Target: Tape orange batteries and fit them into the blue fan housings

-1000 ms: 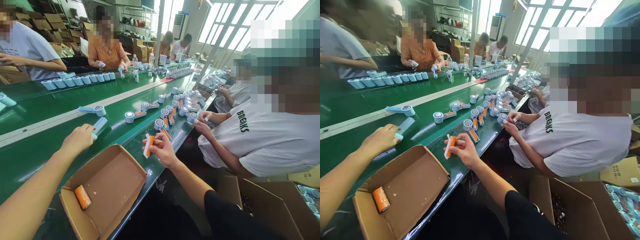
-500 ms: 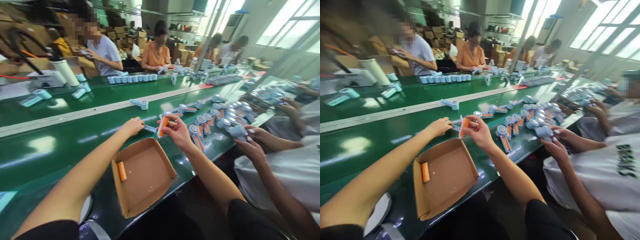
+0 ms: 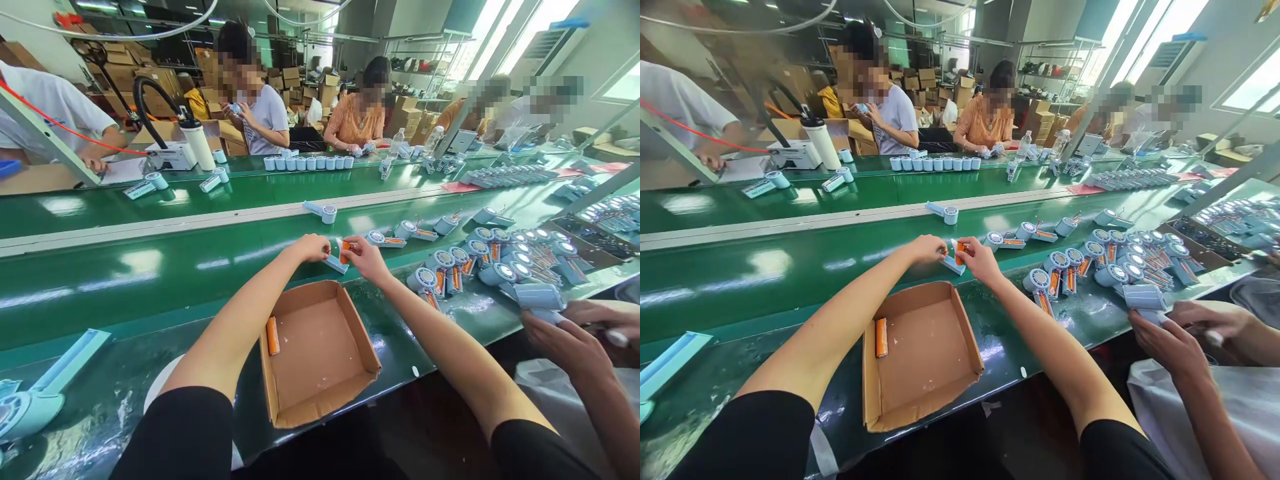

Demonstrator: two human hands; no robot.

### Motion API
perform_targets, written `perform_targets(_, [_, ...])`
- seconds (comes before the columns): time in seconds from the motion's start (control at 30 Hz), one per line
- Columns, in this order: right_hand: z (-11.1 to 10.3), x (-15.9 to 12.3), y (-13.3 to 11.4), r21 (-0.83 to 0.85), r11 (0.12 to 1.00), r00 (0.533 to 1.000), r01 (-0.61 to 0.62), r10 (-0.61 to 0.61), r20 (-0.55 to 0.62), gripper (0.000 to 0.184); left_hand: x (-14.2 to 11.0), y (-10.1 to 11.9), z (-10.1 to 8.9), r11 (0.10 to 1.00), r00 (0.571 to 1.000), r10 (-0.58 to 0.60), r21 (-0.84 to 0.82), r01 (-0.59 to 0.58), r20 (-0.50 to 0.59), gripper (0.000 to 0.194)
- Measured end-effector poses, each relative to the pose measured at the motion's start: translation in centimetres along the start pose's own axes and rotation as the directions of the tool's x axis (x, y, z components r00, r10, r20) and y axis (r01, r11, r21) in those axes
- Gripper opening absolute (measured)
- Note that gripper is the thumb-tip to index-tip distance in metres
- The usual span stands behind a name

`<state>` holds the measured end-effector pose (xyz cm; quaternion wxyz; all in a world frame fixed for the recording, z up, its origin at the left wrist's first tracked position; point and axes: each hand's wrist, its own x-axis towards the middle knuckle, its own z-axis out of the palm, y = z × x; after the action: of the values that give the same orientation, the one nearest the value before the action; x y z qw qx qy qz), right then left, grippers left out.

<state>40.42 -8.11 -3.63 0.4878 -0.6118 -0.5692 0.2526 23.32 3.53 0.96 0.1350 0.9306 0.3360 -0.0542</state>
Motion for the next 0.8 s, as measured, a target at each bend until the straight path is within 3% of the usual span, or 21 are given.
perform_targets(0.13, [-0.1,-0.3,-0.2,-0.370,0.926,0.993,0.072,-0.034,0.109,0.030,0.3,0.3,0.3,0.996,0.997,-0.056,-0.070,0.052,-0.062,0.020])
perform_targets(0.3, [-0.5,0.2,-1.7,-0.693,0.681,0.947,0.237,-0.001,0.323,0.034,1.6,0.6,0.8,0.979,0.983,-0.143,-0.162,0.124,-0.111,0.017])
perform_targets(0.4, [-0.3,0.4,-2.4,-0.753,0.591,0.916,0.289,0.058,0.397,0.037,2.3,0.7,1.0,0.966,0.975,-0.180,-0.211,0.150,-0.132,0.018])
perform_targets(0.57, [0.6,0.5,-2.6,-0.823,0.517,0.914,0.235,0.169,0.368,0.048,2.6,1.1,1.3,0.953,0.967,-0.206,-0.253,0.165,-0.148,0.018])
perform_targets(0.67, [1.3,0.8,-2.5,-0.834,0.511,0.914,0.210,0.200,0.352,0.044,2.9,1.6,1.2,0.947,0.969,-0.201,-0.281,0.155,-0.144,0.017])
perform_targets(0.8, [1.5,1.9,-2.6,-0.802,0.544,0.912,0.248,0.148,0.382,0.035,2.5,2.8,0.4,0.936,0.969,-0.194,-0.325,0.136,-0.154,0.020])
